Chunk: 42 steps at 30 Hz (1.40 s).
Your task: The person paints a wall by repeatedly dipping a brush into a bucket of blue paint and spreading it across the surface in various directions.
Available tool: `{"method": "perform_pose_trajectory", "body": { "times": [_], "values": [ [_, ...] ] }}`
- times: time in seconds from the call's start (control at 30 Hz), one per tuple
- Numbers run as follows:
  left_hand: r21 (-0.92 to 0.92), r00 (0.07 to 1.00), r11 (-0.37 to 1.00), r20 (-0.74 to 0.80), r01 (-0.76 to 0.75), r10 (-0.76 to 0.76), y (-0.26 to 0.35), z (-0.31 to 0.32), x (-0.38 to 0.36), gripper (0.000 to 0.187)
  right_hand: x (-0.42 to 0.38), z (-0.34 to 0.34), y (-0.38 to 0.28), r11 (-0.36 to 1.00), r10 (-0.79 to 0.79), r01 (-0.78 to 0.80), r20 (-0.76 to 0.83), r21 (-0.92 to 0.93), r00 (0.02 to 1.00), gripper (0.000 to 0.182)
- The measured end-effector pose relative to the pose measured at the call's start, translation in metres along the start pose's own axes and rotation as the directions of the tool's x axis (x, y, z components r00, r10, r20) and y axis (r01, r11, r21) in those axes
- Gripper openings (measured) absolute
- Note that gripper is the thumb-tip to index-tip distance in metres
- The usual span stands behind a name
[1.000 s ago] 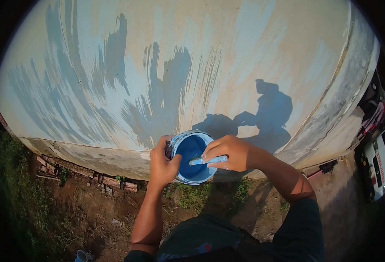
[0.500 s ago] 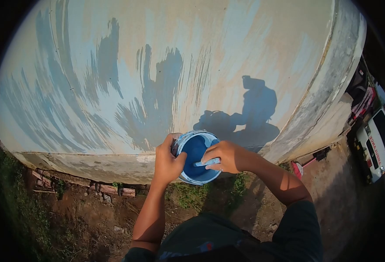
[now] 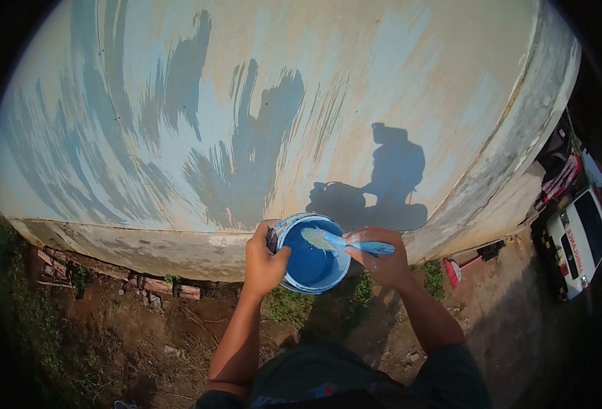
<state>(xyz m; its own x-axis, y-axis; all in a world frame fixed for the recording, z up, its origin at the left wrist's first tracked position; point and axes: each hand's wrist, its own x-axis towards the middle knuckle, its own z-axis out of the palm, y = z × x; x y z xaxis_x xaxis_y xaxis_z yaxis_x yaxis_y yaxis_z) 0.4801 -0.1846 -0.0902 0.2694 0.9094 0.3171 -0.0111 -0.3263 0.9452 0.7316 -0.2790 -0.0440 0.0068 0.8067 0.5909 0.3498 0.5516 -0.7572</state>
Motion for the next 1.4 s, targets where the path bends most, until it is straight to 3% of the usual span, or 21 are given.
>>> {"method": "perform_pose_trajectory", "body": {
  "times": [0.1,0.23,0.3,0.33,0.4,0.53,0.63,0.7,0.83,0.9,0.93,1.0,1.13,1.2,1.4],
  "values": [
    [-0.095,0.996,0.995,-0.092,-0.026,0.017,-0.017,0.012,-0.006,0.036,-0.020,0.005,-0.001,0.997,0.044,-0.046,-0.049,-0.055,0.998,0.017],
    [-0.085,0.999,0.996,-0.042,0.020,-0.024,-0.031,0.020,-0.011,0.036,-0.045,0.003,-0.008,0.978,0.126,-0.125,-0.003,-0.169,0.992,0.016],
    [-0.025,0.998,1.000,-0.054,0.011,-0.012,-0.035,0.026,-0.011,0.035,-0.051,0.003,-0.019,0.955,0.279,-0.295,-0.225,-0.041,0.934,0.016],
    [-0.024,0.999,1.000,-0.049,0.014,-0.015,-0.034,0.028,-0.011,0.035,-0.050,0.002,-0.020,0.953,0.283,-0.299,-0.230,-0.039,0.931,0.016],
    [0.025,0.983,0.984,0.039,0.179,-0.179,-0.030,0.030,-0.012,0.043,-0.051,-0.002,-0.020,0.954,0.178,-0.179,-0.023,-0.240,0.984,0.016],
    [-0.121,0.994,0.987,0.037,0.105,-0.102,-0.040,0.046,-0.007,0.042,-0.059,-0.005,-0.013,0.974,0.144,-0.166,-0.145,-0.153,0.979,0.016],
    [-0.133,0.986,0.978,0.053,0.163,-0.157,-0.037,0.052,-0.007,0.042,-0.062,-0.012,-0.019,0.957,0.263,-0.287,-0.284,-0.046,0.922,0.017],
    [-0.144,0.993,0.982,0.027,0.121,-0.118,-0.039,0.061,-0.003,0.035,-0.064,-0.022,-0.014,0.952,0.182,-0.209,-0.137,-0.224,0.974,0.017],
    [-0.091,0.993,0.989,0.046,0.113,-0.109,-0.029,0.080,0.002,0.035,-0.069,-0.037,0.000,0.992,0.110,-0.127,-0.358,-0.024,0.927,0.017],
    [-0.094,0.990,0.986,0.034,0.138,-0.136,-0.030,0.090,0.009,0.036,-0.070,-0.052,0.003,0.965,0.199,-0.224,-0.178,-0.134,0.964,0.017],
    [-0.086,0.991,0.988,0.043,0.131,-0.127,-0.030,0.096,0.012,0.036,-0.071,-0.057,0.010,0.967,0.193,-0.220,-0.191,-0.130,0.962,0.017],
    [-0.029,0.990,0.992,0.062,0.126,-0.124,-0.030,0.110,0.020,0.038,-0.071,-0.066,0.027,0.988,0.155,-0.143,-0.342,0.060,0.927,0.018],
    [-0.095,0.986,0.982,0.037,0.163,-0.160,-0.024,0.144,0.031,0.039,-0.063,-0.106,0.039,0.982,0.183,-0.188,-0.219,0.000,0.958,0.018],
    [-0.091,0.990,0.986,0.040,0.138,-0.135,-0.024,0.164,0.043,0.039,-0.060,-0.122,0.055,0.992,0.081,-0.105,-0.307,-0.063,0.948,0.018],
    [-0.113,0.992,0.987,0.057,0.117,-0.111,-0.019,0.230,0.073,0.041,-0.059,-0.182,0.076,0.995,0.087,-0.098,-0.304,-0.021,0.949,0.018]
  ]
}}
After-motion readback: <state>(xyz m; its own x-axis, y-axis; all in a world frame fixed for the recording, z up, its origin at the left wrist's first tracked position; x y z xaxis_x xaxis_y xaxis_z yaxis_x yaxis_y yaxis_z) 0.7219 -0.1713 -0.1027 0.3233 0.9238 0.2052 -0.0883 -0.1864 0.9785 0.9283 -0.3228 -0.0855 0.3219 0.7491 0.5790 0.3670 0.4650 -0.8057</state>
